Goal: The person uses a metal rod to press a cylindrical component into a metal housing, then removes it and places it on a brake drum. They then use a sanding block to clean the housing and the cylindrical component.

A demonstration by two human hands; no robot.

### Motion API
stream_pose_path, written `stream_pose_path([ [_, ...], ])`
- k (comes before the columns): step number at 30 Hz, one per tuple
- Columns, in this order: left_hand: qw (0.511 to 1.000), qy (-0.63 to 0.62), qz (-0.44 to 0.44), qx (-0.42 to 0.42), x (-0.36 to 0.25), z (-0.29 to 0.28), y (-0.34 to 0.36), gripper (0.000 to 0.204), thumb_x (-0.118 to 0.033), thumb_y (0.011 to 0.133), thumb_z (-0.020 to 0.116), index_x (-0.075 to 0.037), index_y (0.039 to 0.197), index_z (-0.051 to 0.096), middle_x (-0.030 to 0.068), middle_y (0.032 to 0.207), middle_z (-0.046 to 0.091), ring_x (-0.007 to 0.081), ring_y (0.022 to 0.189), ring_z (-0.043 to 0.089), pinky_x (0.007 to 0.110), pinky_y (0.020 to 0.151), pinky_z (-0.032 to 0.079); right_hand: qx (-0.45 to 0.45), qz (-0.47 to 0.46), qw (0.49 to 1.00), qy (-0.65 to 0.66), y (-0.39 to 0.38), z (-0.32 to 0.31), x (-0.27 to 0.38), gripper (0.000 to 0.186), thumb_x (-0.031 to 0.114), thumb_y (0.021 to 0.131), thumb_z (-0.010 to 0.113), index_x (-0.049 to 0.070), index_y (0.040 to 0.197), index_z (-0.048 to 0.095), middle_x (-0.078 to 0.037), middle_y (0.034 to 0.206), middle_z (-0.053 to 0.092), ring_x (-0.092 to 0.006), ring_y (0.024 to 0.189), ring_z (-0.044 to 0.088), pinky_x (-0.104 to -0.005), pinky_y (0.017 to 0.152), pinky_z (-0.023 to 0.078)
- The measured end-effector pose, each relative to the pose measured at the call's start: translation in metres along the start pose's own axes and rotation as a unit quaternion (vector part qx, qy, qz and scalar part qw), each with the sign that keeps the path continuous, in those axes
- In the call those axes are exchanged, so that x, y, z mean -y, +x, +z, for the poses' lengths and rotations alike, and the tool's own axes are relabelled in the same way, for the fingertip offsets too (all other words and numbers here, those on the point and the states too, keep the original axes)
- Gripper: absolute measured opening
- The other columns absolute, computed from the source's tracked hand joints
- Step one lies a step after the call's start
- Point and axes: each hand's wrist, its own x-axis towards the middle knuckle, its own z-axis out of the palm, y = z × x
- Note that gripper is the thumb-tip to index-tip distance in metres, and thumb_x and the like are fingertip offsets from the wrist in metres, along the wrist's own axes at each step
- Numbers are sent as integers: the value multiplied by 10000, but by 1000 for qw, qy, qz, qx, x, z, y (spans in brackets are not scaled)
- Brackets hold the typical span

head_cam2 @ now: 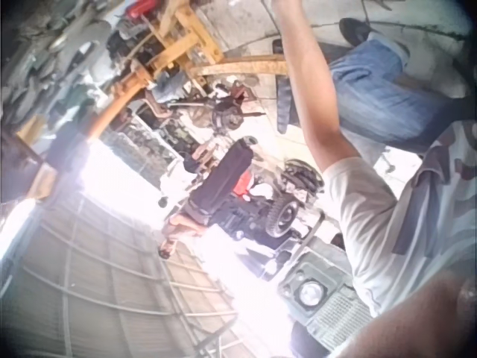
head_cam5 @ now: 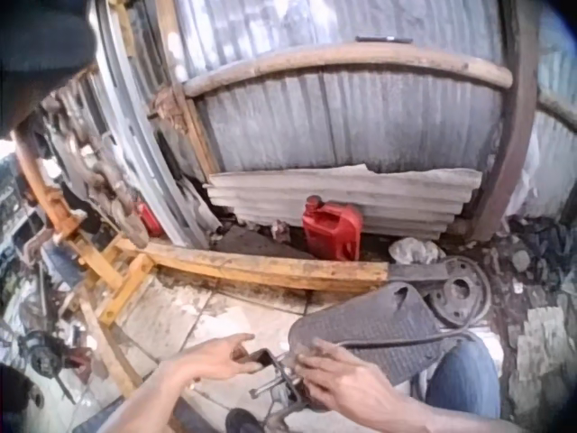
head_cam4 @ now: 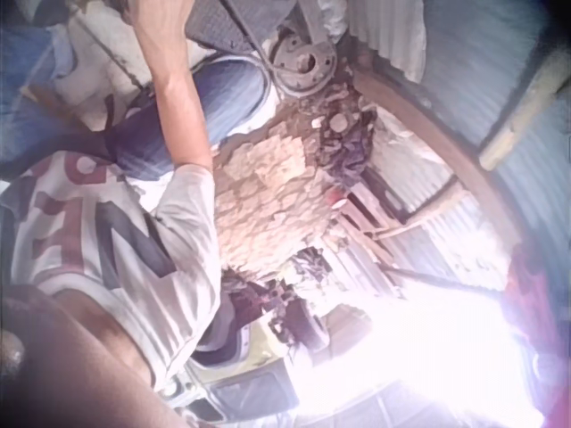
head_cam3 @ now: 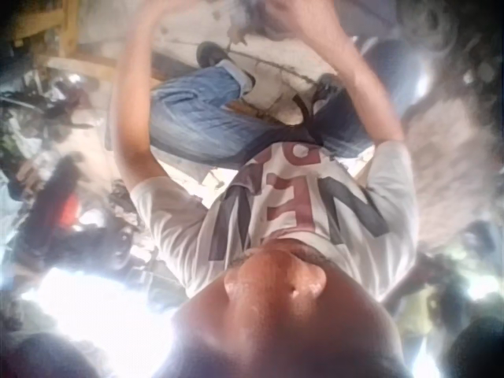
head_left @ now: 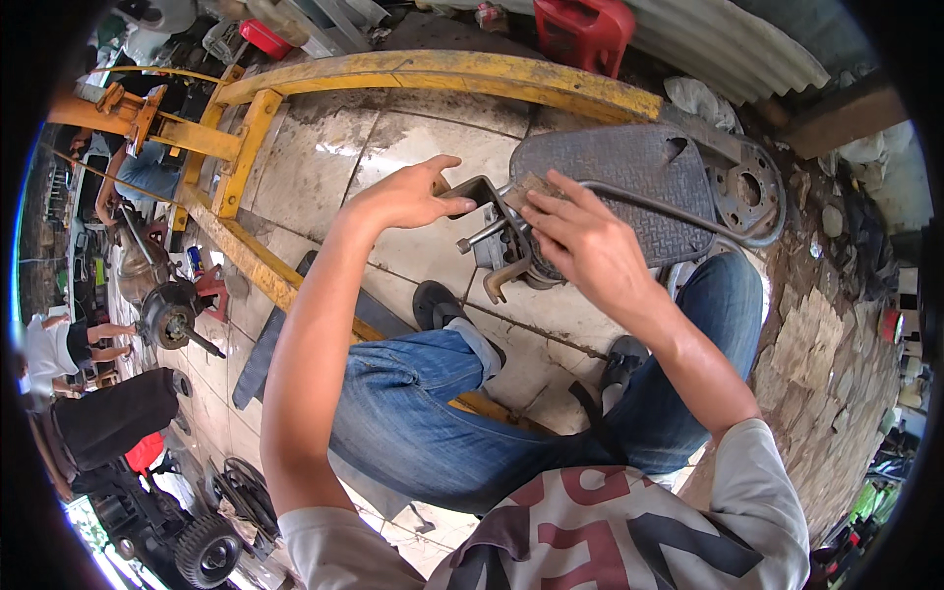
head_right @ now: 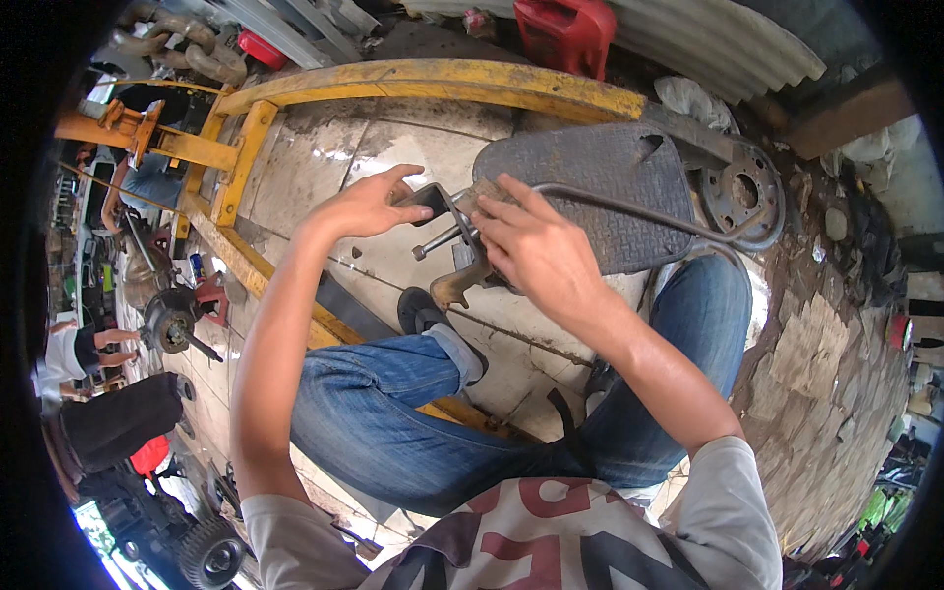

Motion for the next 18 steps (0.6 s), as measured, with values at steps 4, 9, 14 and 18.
stream_pose_path([
  [4, 999, -43, 0, 14, -3, 0, 3, 785, -470, 832, 698, -83, 1436, 379, 239, 1287, 567, 343, 1211, 546, 388, 1008, 428, -46, 14, 998, -31, 0, 0, -14, 278, 85, 801, 673, 53, 1076, 696, -63, 1189, 656, -288, 1243, 517, -357, 947, 503],
  [9, 1000, -11, -16, 9, -2, -1, 1, 775, -460, 832, 703, -93, 1436, 385, 238, 1289, 565, 343, 1212, 544, 385, 1010, 426, -43, -31, 998, -21, -8, 9, 0, 287, 102, 795, 685, 74, 1080, 699, -51, 1207, 646, -269, 1251, 512, -342, 937, 506],
  [14, 1000, -29, -5, -2, -1, 1, 4, 794, -461, 840, 695, -69, 1446, 364, 187, 1249, 610, 307, 1177, 573, 379, 988, 442, -89, 19, 995, -26, -8, 14, -24, 279, 99, 785, 696, 83, 1063, 710, -43, 1189, 653, -256, 1233, 530, -341, 930, 510],
  [18, 1000, -8, -10, -1, -1, 2, 4, 790, -462, 841, 693, -69, 1444, 367, 192, 1255, 604, 304, 1173, 575, 378, 993, 437, -62, -14, 998, -13, -13, 11, -6, 272, 97, 781, 689, 75, 1052, 708, -41, 1152, 666, -259, 1214, 532, -342, 916, 514],
])
